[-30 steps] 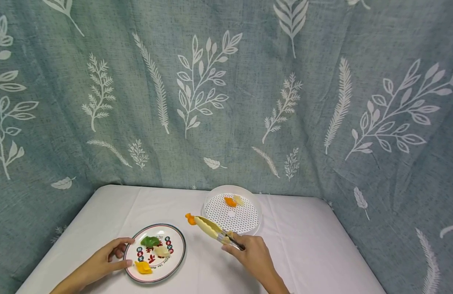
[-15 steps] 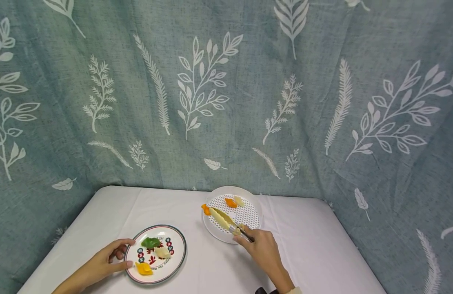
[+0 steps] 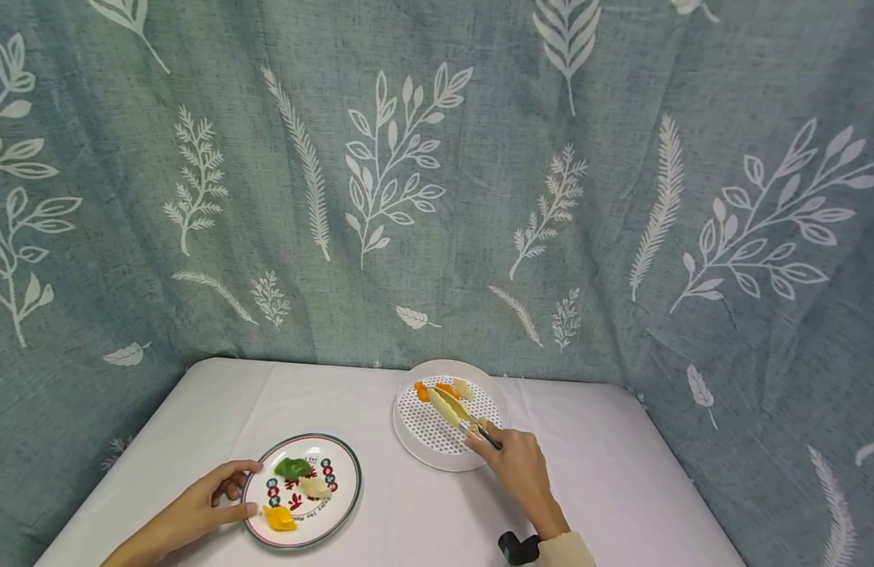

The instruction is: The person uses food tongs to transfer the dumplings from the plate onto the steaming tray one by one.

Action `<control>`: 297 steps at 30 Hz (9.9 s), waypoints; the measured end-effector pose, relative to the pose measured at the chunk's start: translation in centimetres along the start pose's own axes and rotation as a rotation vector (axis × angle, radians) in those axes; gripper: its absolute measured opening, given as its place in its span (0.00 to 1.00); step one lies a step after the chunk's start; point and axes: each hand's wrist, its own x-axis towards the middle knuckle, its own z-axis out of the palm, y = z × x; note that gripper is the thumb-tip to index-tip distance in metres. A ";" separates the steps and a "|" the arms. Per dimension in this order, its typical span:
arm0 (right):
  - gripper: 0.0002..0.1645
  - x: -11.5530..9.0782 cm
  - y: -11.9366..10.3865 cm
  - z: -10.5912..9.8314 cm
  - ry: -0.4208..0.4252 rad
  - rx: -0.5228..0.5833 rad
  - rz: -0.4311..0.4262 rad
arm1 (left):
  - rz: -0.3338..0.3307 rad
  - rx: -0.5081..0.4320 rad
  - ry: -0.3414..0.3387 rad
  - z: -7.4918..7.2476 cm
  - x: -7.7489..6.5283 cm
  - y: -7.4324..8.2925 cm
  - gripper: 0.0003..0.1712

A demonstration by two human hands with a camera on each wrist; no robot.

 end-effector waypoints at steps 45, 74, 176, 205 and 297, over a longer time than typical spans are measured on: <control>0.50 1.3 0.3 0.4 -0.116 -0.032 0.187 | 0.022 0.011 0.017 0.0 0.0 -0.2 0.43; 0.35 -2.7 -7.0 1.8 -0.097 0.051 -0.117 | 0.033 0.004 0.019 0.0 -0.2 -0.2 0.42; 0.36 -4.3 -7.1 2.2 -0.110 0.123 -0.238 | 0.036 0.038 0.026 0.2 -0.3 0.0 0.41; 0.38 -1.8 -3.3 1.5 -0.060 0.012 -0.021 | 0.032 0.025 0.011 0.1 0.0 -0.4 0.42; 0.39 -1.9 -7.1 1.6 -0.091 -0.029 -0.078 | 0.041 -0.014 0.019 0.1 -0.1 -0.3 0.44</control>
